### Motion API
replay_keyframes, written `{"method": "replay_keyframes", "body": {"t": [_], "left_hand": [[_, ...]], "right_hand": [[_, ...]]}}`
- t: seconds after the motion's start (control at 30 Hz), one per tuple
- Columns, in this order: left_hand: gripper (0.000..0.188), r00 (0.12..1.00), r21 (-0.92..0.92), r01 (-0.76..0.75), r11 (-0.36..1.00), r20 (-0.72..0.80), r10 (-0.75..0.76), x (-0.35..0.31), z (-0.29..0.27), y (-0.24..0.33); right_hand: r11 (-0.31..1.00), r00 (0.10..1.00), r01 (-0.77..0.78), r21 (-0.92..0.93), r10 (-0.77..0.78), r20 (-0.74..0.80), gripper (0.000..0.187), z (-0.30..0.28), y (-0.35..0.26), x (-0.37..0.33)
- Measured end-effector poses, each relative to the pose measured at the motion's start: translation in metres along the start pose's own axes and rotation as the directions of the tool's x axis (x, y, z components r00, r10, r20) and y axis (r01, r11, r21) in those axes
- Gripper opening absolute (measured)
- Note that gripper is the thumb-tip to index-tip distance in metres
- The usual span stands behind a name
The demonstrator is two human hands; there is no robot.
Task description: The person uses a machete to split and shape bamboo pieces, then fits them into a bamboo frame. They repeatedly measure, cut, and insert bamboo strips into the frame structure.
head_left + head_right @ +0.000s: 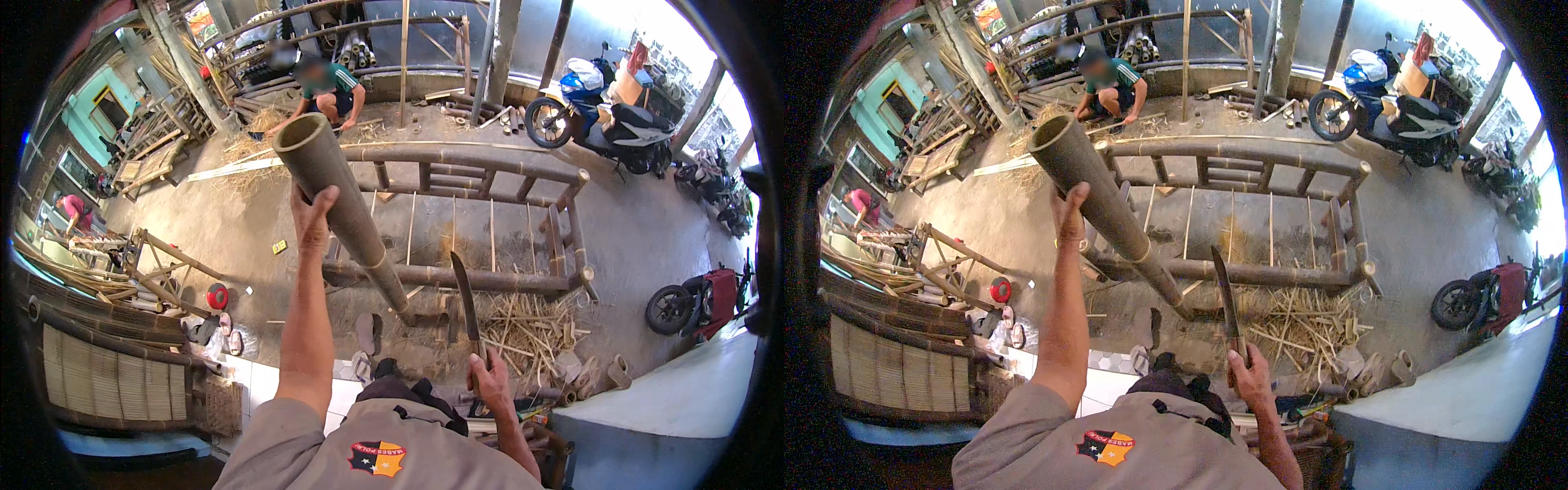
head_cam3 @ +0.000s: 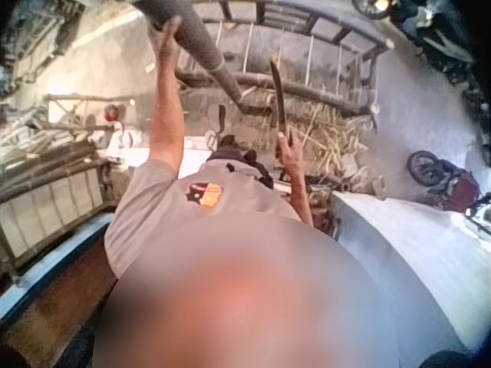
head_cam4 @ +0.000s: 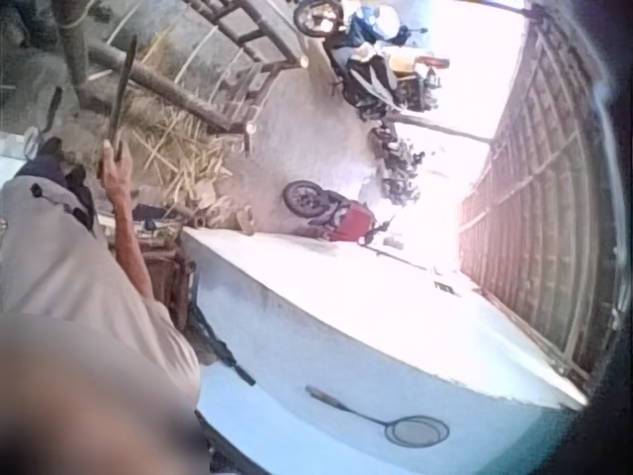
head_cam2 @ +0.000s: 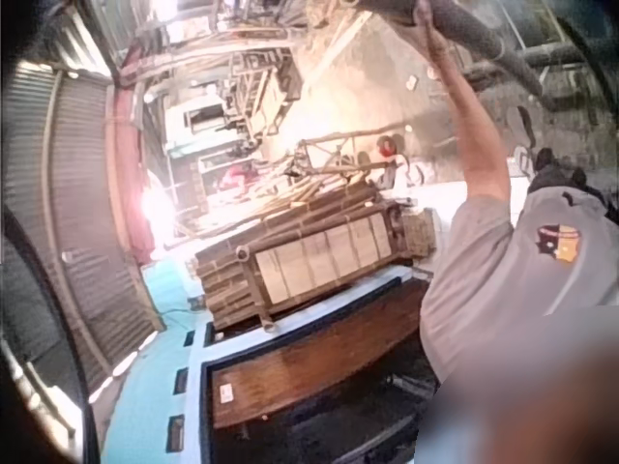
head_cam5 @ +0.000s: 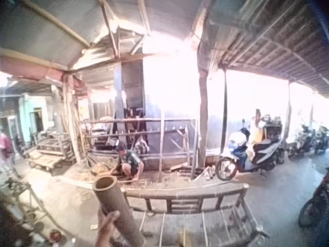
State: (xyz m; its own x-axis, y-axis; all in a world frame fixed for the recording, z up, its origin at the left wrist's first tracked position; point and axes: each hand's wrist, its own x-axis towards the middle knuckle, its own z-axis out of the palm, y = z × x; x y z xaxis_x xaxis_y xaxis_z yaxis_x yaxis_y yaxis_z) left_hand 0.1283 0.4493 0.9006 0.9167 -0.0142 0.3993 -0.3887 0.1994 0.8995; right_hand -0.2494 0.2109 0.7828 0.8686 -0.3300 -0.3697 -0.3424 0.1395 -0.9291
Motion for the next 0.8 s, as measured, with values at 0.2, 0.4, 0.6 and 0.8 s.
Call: {"method": "replay_keyframes", "body": {"t": [0.2,0.4,0.6,0.8], "left_hand": [[0.086,0.991,0.141,-0.056,0.988,-0.116,0.073,-0.004,0.013,-0.011],[0.072,0.989,0.069,-0.107,0.992,-0.098,0.113,-0.012,0.039,0.0],[0.085,0.981,0.112,-0.19,0.975,-0.018,0.193,-0.008,0.045,0.006],[0.108,0.96,0.217,-0.278,0.936,0.029,0.279,0.011,0.047,0.017]], "right_hand": [[0.983,0.987,0.155,-0.096,-0.158,-0.018,0.026,0.009,0.0,0.003],[0.992,0.995,0.096,-0.082,-0.098,-0.024,0.04,0.028,-0.024,0.004],[0.979,0.979,0.201,-0.022,-0.201,-0.028,0.043,0.042,-0.058,0.0],[0.967,0.969,0.248,0.052,-0.247,-0.018,0.043,0.046,-0.069,-0.002]]}}
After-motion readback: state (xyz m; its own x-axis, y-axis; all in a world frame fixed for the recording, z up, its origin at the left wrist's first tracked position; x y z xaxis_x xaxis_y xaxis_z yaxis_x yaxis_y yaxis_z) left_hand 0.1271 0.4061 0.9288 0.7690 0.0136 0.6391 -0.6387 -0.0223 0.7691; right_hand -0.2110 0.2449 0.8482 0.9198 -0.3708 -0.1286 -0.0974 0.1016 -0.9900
